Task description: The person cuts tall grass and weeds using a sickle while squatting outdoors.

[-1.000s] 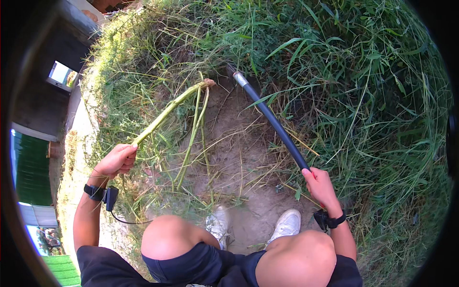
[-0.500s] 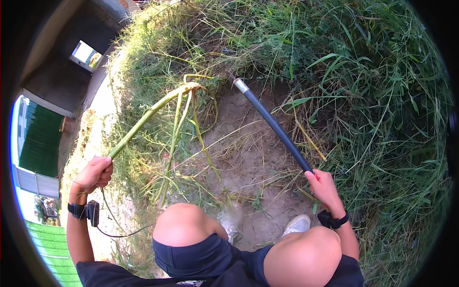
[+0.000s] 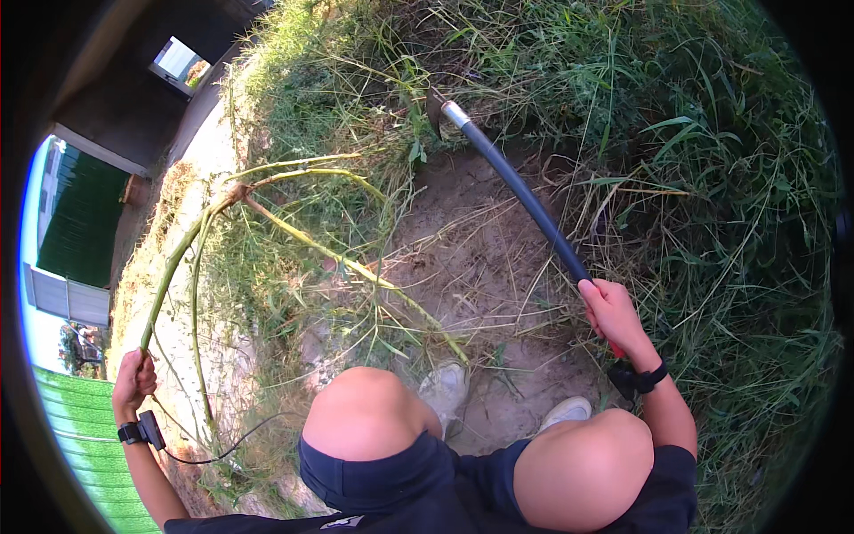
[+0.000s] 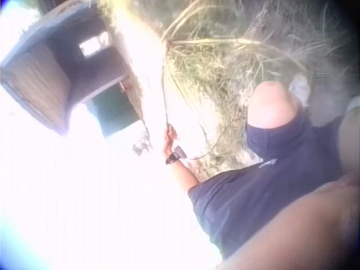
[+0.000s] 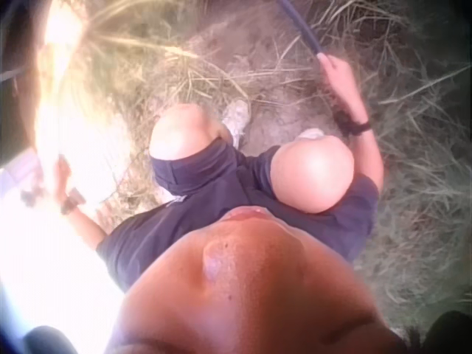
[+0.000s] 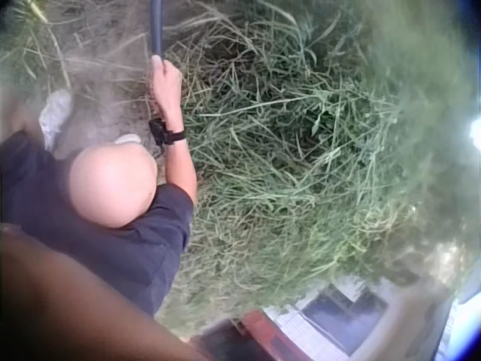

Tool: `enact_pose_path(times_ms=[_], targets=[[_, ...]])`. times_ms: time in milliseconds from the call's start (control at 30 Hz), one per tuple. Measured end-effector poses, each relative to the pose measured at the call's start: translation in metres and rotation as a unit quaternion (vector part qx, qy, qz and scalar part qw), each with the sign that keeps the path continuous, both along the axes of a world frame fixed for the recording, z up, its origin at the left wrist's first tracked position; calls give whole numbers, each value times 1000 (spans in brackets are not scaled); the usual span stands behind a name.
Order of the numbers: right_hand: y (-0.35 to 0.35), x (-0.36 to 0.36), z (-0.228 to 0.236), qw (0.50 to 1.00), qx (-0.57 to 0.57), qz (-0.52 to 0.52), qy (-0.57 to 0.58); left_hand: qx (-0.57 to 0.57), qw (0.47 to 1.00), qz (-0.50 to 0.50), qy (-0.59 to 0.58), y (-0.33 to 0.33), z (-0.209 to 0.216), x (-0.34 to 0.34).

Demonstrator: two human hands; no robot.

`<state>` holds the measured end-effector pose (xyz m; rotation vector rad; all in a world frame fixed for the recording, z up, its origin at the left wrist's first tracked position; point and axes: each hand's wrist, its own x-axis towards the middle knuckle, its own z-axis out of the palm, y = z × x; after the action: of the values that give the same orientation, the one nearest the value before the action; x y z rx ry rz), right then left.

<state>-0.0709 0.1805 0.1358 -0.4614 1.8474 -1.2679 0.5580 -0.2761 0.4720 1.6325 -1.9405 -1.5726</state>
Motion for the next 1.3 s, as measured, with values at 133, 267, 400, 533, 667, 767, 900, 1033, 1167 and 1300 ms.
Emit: enact_pose_path(times_ms=[133,267,400,533,667,767,900,1033,1167,1300], targets=[[-5,-1,6,1000,15,9,7,-3,1000,24,20,-9,-22,0],[-6,2,9,998,33,29,48,-46,998,-4,-36,-12,-127,-46],[-12,9,-6,999,26,29,17,-280,791,-332,-430,-43,-198,16],[-1,17,-7,999,35,-9,-24,-210,878,-178,-392,-64,-189,-56],[7,19,-9,997,66,-31,-23,-384,894,-193,-123,-49,-174,-202],[5,26,-11,998,64,-27,0,-610,669,-407,-120,9,-158,-297],[7,33,-22,996,66,-11,54,-603,584,-509,-189,-3,-206,-335],[20,33,-24,994,87,-14,62,-668,454,-571,-146,36,-249,-376],[18,37,-26,996,85,-28,32,-600,499,-585,-222,29,-283,-394],[20,38,-34,995,86,-30,31,-504,579,-581,-271,-28,-293,-382]])
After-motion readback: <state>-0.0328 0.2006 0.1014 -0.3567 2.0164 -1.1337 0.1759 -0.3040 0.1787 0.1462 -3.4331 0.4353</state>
